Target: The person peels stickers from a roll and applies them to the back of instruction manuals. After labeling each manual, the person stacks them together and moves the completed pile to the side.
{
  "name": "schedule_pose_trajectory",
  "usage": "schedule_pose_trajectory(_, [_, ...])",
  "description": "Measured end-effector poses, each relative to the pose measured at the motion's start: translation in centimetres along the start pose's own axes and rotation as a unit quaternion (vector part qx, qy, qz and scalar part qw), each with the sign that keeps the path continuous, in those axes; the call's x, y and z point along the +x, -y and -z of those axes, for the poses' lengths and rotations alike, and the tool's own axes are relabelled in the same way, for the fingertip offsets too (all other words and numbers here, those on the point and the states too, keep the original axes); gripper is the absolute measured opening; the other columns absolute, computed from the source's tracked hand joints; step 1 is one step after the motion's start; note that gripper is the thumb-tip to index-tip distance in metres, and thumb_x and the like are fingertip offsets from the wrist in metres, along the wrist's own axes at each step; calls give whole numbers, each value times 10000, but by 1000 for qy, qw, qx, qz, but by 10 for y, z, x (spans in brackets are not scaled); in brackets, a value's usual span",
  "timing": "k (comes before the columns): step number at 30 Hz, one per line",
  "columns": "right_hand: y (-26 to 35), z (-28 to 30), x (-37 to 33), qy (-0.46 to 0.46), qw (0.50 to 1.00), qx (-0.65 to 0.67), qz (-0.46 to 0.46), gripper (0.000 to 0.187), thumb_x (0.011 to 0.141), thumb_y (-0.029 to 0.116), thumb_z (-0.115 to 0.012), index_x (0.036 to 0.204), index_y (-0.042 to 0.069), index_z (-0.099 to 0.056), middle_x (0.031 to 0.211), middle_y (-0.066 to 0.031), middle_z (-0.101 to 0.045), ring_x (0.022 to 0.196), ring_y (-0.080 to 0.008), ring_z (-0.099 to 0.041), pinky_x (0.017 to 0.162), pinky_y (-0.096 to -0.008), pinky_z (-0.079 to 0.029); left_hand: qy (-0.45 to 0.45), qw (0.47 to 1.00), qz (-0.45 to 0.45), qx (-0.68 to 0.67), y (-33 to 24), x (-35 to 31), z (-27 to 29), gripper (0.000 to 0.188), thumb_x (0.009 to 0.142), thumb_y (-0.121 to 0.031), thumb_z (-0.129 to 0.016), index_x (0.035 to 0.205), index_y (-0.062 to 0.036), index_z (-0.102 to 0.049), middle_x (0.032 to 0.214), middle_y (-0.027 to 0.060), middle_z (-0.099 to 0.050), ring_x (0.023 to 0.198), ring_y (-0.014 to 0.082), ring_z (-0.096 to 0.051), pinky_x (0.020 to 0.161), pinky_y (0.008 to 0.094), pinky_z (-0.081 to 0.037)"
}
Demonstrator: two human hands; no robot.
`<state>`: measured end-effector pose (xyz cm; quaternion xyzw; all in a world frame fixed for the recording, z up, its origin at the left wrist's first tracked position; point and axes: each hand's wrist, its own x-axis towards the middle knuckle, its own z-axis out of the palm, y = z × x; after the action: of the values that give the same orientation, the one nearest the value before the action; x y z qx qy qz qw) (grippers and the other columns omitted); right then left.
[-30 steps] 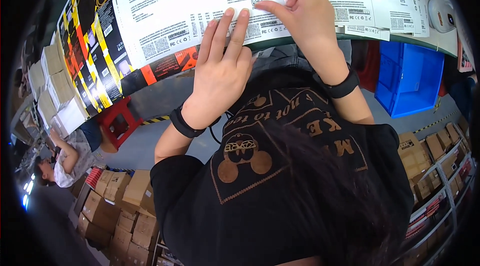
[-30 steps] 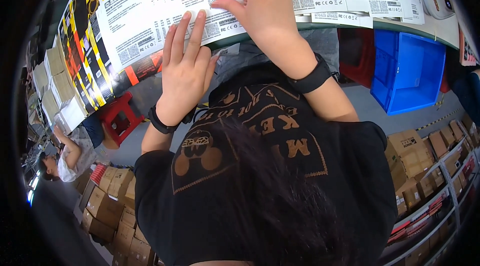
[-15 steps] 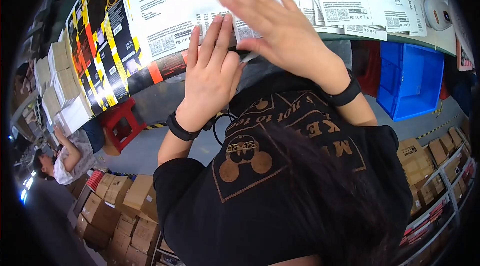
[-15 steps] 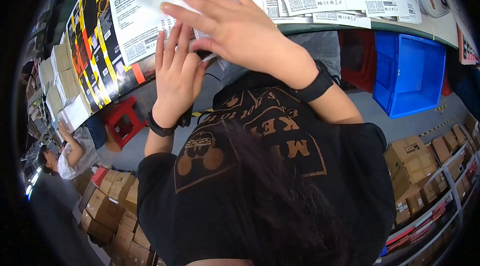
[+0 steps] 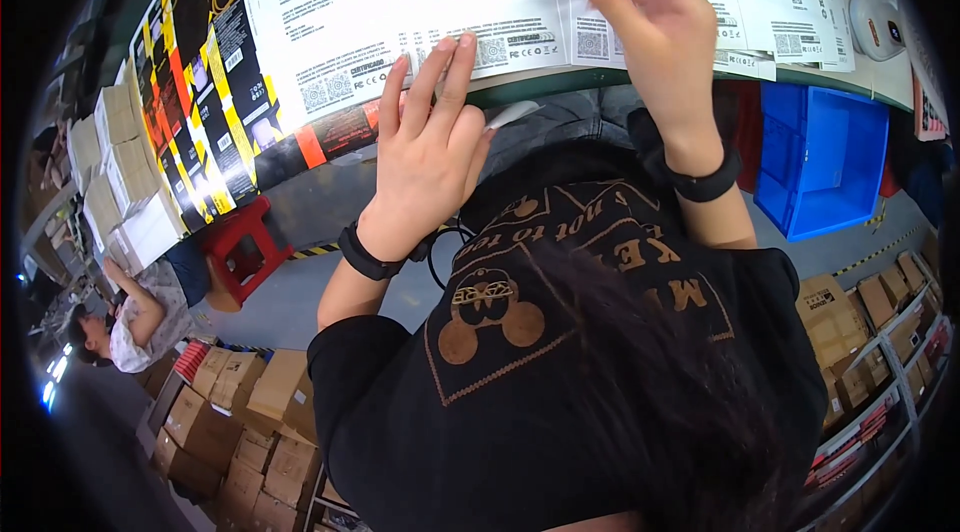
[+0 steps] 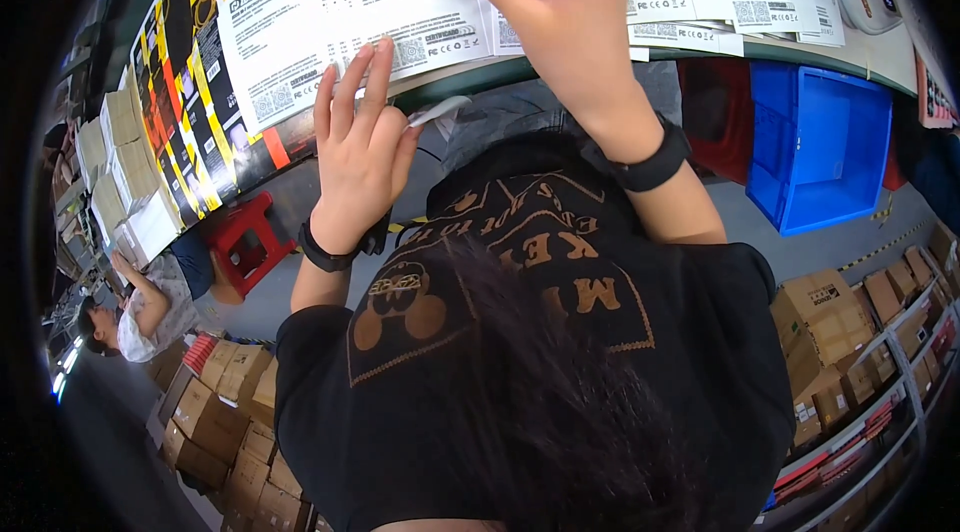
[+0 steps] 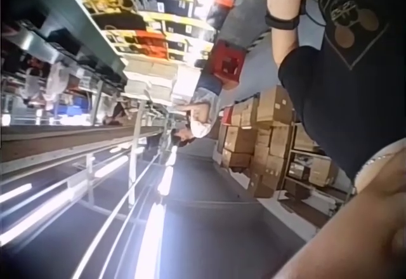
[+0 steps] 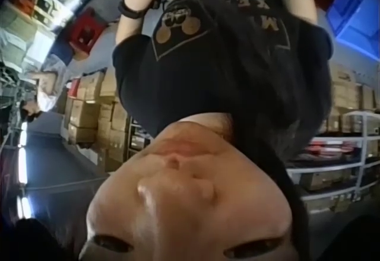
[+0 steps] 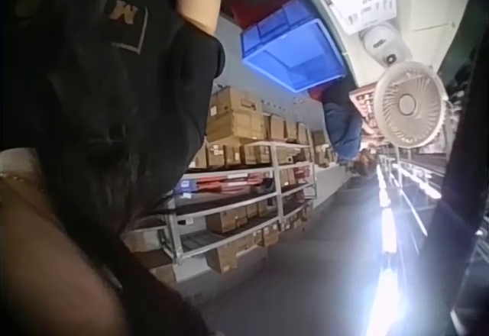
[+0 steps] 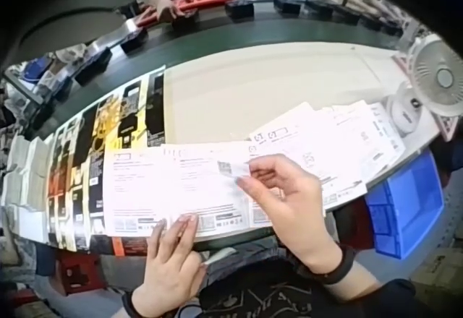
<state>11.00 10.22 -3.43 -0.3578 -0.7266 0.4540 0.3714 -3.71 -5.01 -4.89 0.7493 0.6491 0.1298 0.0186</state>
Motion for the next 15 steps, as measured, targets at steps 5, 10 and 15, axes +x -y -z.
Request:
schedule_pose_trajectory(5, [-45, -12, 1, 45, 971, 160, -169, 236, 812, 150, -684, 985, 5, -613, 811, -81, -638, 676, -131, -599, 625, -217, -487, 8, 1000, 2, -1, 0, -1, -1, 212, 716, -143, -673, 692, -53, -482, 1372, 182, -426, 1267, 286, -387, 1066, 473, -221])
schedule_pose_trajectory(10, [-40, -23, 1, 43, 982, 115, -146, 165, 830, 162, -682, 884, 8, -661, 772, -39, -656, 649, -61, -597, 599, -169, -493, 5, 1000, 8, 0, -1, 0, -2, 208, 717, -141, -672, 685, -50, -487, 1360, 176, -442, 1255, 281, -400, 1064, 475, -224])
schedule_pose_trajectory(15, [-42, -26, -1, 28, 981, 109, -158, 165, 831, 157, -680, 897, 7, -661, 769, -36, -653, 645, -62, -594, 591, -170, -491, 3, 1000, 12, -9, -1, -1, -3, 180, 719, -122, -654, 713, -37, -496, 1373, 166, -429, 1253, 291, -390, 1067, 462, -228])
